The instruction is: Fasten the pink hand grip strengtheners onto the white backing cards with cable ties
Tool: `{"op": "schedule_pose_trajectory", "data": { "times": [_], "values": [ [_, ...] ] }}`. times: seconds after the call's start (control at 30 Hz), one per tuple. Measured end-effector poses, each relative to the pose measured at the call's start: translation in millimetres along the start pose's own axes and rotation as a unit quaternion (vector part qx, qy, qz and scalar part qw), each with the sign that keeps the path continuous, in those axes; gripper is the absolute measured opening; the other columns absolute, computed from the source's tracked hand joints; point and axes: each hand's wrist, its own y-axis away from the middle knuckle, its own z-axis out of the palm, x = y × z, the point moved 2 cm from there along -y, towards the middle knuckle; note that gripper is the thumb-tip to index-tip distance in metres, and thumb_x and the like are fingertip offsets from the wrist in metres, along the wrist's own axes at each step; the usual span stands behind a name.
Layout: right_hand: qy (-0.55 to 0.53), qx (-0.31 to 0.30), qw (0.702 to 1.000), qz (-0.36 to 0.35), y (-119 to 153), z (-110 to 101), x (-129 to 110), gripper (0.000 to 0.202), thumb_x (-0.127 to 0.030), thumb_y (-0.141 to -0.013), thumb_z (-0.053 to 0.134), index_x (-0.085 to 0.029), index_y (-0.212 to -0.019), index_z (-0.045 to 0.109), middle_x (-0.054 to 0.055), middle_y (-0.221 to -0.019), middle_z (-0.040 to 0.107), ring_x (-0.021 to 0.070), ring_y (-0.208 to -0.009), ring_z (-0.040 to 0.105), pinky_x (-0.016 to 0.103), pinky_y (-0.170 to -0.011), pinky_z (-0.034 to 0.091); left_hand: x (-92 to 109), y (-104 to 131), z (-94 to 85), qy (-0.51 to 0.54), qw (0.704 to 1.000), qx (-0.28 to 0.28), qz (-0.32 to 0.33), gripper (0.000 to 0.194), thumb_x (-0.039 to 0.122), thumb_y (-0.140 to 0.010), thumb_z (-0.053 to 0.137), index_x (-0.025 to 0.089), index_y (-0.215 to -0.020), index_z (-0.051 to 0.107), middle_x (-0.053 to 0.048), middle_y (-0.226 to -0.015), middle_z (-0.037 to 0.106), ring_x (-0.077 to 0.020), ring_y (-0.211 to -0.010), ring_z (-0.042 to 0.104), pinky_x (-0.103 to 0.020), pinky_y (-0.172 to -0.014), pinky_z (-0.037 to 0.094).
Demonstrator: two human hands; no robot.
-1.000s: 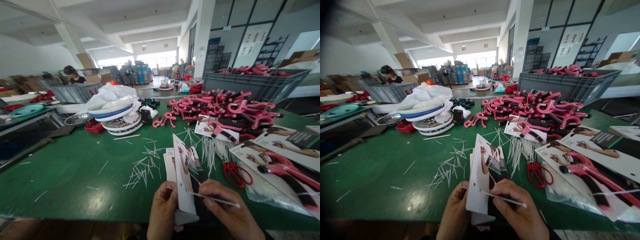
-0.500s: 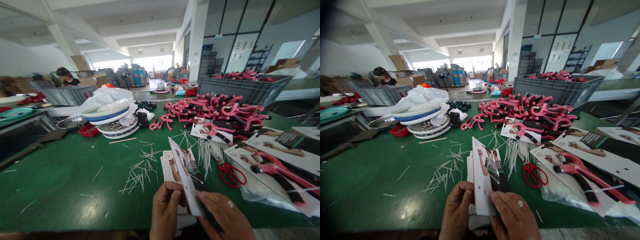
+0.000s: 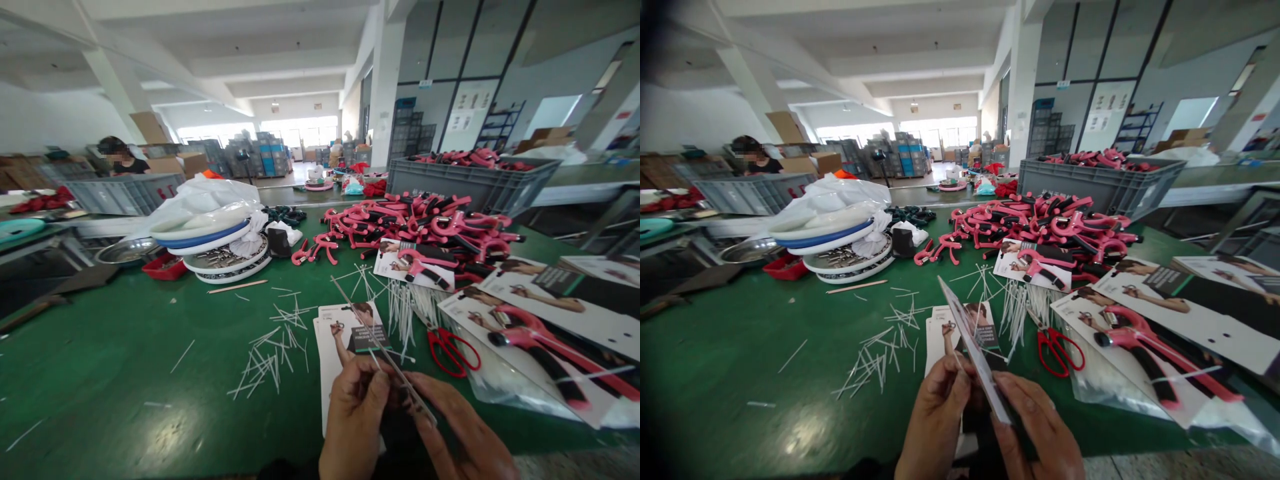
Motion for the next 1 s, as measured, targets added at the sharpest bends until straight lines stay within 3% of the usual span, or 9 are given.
{"op": "schedule_pose_trajectory", "data": {
  "times": [0.17, 0.47, 0.73, 0.9, 1.0],
  "values": [
    [-0.065, 0.003, 0.992, 0.11, 0, -5, 8, 0.025, -0.03, -0.085, 0.048, -0.024, -0.104, 0.063, 0.003, -0.101, 0.068, 0.0178, -0.089, 0.065, 0.023, -0.076, 0.054, -7, -6, 6.6, 0.051, 0.995, -0.048, -0.071, 0.03, 0.042, -0.07, 0.067, 0.016, -0.079, 0.056, 0.004, -0.062, 0.054, -0.0037, -0.045, 0.045, -0.016, -0.045, 0.038],
    [-0.095, 0.017, 0.981, 0.166, -1, -3, 16, 0.029, -0.038, -0.083, 0.051, -0.02, -0.099, 0.066, 0.004, -0.086, 0.071, 0.0179, -0.072, 0.068, 0.018, -0.061, 0.055, -6, -6, 6.4, -0.014, 0.988, -0.081, -0.129, 0.032, 0.043, -0.067, 0.069, 0.012, -0.073, 0.062, 0.002, -0.054, 0.054, -0.0046, -0.042, 0.045, -0.017, -0.042, 0.034],
    [-0.03, 0.012, 0.996, 0.078, -4, -3, 5, 0.025, -0.031, -0.087, 0.046, -0.022, -0.103, 0.063, 0.005, -0.099, 0.068, 0.0177, -0.087, 0.065, 0.022, -0.074, 0.053, 8, -7, 8.8, -0.013, 0.988, -0.075, -0.132, 0.035, 0.046, -0.065, 0.069, 0.012, -0.068, 0.059, 0.004, -0.048, 0.052, -0.0037, -0.039, 0.043, -0.017, -0.041, 0.032],
    [0.051, -0.007, 0.997, -0.065, -9, 1, -2, 0.028, -0.026, -0.087, 0.043, -0.022, -0.108, 0.061, 0.006, -0.101, 0.067, 0.0186, -0.092, 0.063, 0.027, -0.079, 0.053, 12, -6, 8.7, 0.03, 0.995, -0.027, -0.09, 0.038, 0.045, -0.061, 0.073, 0.016, -0.067, 0.048, 0.005, -0.056, 0.051, -0.0036, -0.041, 0.045, -0.016, -0.042, 0.037],
    [0.114, -0.045, 0.981, -0.15, -11, 14, -7, 0.034, -0.017, -0.084, 0.039, -0.017, -0.113, 0.058, 0.009, -0.105, 0.065, 0.0191, -0.094, 0.062, 0.028, -0.079, 0.054, 13, -4, 0.0, 0.051, 0.997, 0.019, -0.051, 0.036, 0.045, -0.068, 0.067, 0.02, -0.08, 0.044, 0.005, -0.067, 0.053, -0.0042, -0.047, 0.049, -0.016, -0.046, 0.04]
  ]
}}
